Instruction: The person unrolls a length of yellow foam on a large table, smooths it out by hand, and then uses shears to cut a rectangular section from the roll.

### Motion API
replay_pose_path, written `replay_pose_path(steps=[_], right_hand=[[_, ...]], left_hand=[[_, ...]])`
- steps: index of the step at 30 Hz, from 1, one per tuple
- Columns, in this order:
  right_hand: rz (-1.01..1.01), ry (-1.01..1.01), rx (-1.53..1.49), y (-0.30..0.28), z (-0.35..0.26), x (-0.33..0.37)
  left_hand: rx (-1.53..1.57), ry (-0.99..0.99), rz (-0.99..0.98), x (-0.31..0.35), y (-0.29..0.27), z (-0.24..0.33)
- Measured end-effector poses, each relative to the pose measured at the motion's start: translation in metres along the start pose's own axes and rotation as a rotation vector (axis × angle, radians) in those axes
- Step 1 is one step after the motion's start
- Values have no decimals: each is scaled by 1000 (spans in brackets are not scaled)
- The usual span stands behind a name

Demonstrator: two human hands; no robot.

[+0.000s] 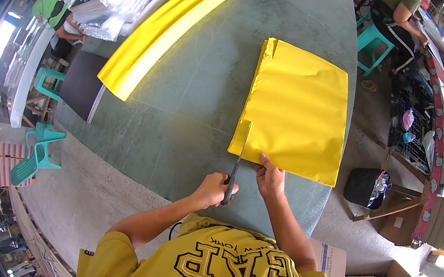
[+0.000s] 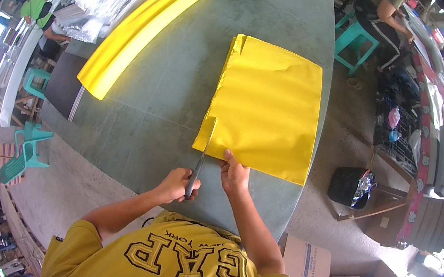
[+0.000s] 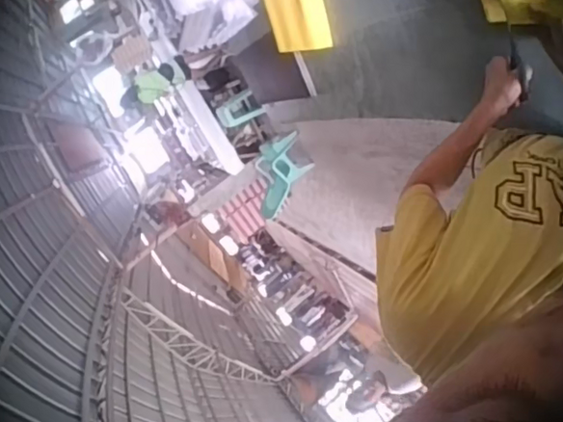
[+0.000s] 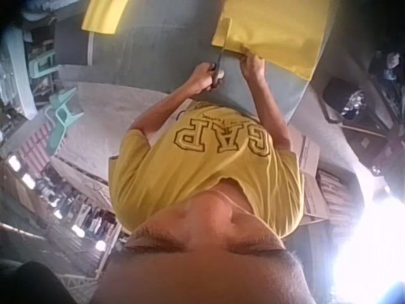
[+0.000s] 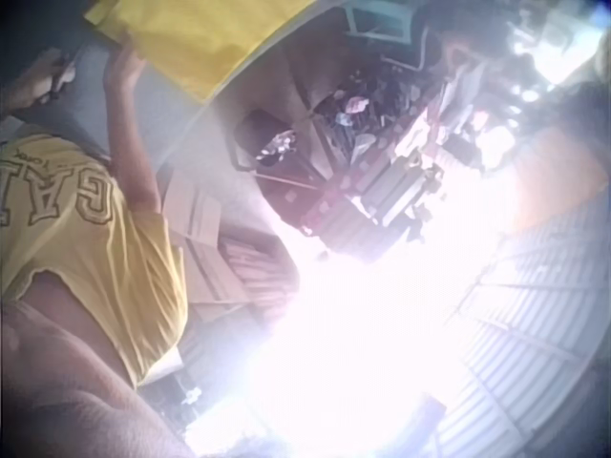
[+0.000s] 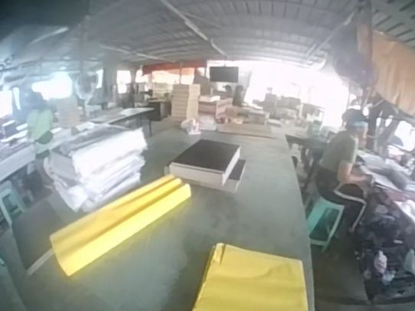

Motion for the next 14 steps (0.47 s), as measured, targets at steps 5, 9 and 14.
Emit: replay_pose_path(steps=[5,9,14], right_hand=[[36,46,4,-3,0,-1],[39,45,-1,-5,0,-2],[39,53,13,-5,-1,-1]], left_hand=[[64,14,-9,-3,5,-8],[53,-2,11,-3,5,-9],[48,-7,15,-5,5,-10]])
Point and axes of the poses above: each hand's wrist, its own x-axis away from the middle knuckle, its own y-axis out of the palm, z = x × y, the point moved 2 cm from there along -x, towards the middle knuckle
